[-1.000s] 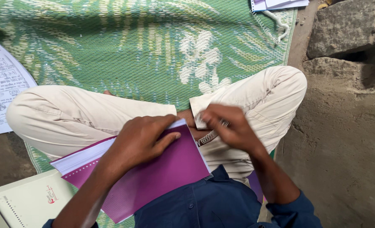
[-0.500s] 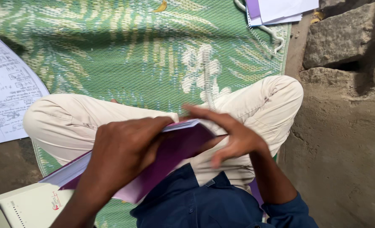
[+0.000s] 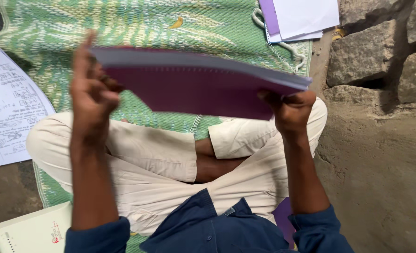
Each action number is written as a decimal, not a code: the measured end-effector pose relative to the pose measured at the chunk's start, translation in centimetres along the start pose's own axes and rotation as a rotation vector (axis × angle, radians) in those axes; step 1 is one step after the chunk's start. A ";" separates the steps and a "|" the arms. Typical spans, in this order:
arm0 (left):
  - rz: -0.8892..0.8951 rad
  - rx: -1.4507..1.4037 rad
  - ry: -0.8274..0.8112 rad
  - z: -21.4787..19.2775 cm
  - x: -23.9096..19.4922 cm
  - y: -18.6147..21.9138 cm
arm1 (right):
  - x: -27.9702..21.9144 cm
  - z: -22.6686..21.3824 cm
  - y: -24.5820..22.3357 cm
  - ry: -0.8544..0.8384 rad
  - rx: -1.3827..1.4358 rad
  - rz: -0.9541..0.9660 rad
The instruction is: The person inserts a spiral coil through the pre-punched holes of a notebook and several papers, rotating the coil by hand until it is fully threaded through the spine.
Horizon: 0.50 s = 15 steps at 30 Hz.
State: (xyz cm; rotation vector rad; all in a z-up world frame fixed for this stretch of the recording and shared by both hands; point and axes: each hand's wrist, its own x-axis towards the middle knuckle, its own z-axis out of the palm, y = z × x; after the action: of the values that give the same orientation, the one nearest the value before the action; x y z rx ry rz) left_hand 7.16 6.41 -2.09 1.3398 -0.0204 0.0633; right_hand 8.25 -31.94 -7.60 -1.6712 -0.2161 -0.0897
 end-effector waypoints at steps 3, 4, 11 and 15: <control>0.003 0.069 0.025 -0.5 0.7 -3.6 | 2.2 1.0 0.9 0.061 0.185 -0.038; 0.010 0.120 0.052 -0.7 0.8 -4.2 | 2.6 1.2 1.0 0.076 0.182 -0.025; 0.140 0.047 0.154 -0.6 3.1 -6.4 | 5.0 3.5 4.0 0.121 0.312 -0.019; 0.013 0.064 0.216 0.1 4.1 -11.5 | 7.5 4.2 7.9 -0.095 0.071 0.106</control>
State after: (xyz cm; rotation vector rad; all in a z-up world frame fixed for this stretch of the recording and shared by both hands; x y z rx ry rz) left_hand 11.87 3.87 -13.10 1.3904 0.1565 0.2203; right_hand 16.81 -27.85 -14.43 -1.6140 -0.1993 0.0767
